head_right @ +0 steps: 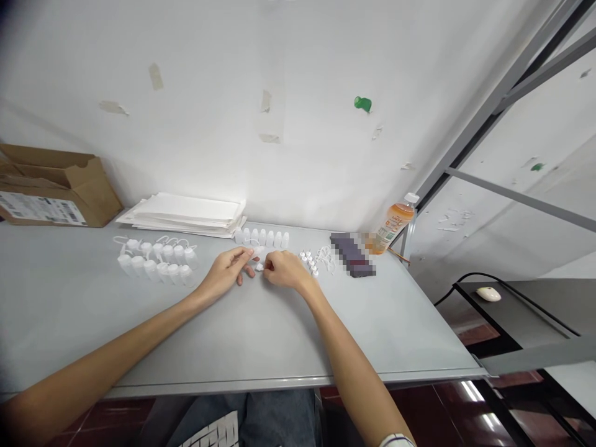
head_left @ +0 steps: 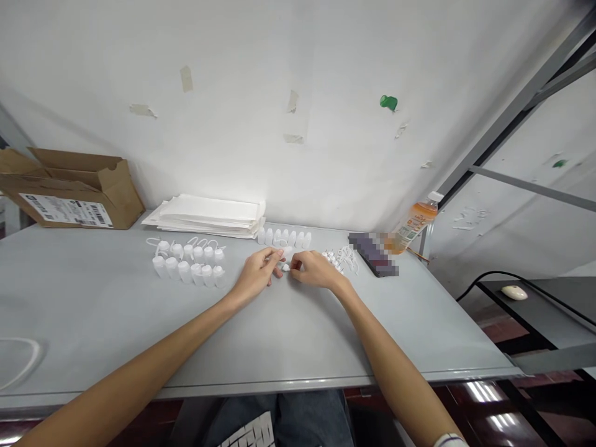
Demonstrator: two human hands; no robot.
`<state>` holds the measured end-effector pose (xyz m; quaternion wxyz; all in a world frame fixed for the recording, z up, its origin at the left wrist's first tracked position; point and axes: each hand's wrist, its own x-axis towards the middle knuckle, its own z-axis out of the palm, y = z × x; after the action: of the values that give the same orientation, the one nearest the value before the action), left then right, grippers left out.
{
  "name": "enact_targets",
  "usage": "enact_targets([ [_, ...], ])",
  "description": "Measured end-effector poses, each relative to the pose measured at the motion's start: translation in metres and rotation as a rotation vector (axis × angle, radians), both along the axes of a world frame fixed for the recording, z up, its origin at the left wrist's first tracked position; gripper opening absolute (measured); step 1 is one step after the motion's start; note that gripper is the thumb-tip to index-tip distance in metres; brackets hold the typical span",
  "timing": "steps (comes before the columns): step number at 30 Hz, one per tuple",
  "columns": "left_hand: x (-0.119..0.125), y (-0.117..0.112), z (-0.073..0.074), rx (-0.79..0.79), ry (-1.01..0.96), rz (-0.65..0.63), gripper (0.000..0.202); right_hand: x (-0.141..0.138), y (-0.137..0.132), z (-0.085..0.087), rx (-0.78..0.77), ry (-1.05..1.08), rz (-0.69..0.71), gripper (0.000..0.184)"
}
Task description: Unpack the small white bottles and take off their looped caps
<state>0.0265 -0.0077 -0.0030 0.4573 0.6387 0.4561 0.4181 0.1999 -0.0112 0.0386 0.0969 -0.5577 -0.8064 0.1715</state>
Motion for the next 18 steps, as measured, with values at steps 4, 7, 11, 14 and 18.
enact_targets([
  [4,0.001,-0.002,0.003,-0.038,-0.101,-0.067,0.045,0.012,0.001,0.009,-0.026,0.166,-0.037,0.009],
  [7,0.002,-0.003,0.007,-0.083,-0.177,-0.090,0.047,0.018,0.001,0.016,-0.091,0.333,-0.049,0.010],
  [11,0.001,-0.004,0.011,-0.159,-0.263,-0.102,0.050,0.025,0.000,0.024,-0.092,0.460,-0.084,0.010],
  [14,0.001,-0.004,0.011,-0.147,-0.271,-0.093,0.049,0.041,0.002,0.030,-0.034,0.450,-0.158,0.014],
  [18,0.001,-0.004,0.009,-0.150,-0.262,-0.102,0.048,0.067,0.005,0.034,0.035,0.350,-0.278,0.020],
])
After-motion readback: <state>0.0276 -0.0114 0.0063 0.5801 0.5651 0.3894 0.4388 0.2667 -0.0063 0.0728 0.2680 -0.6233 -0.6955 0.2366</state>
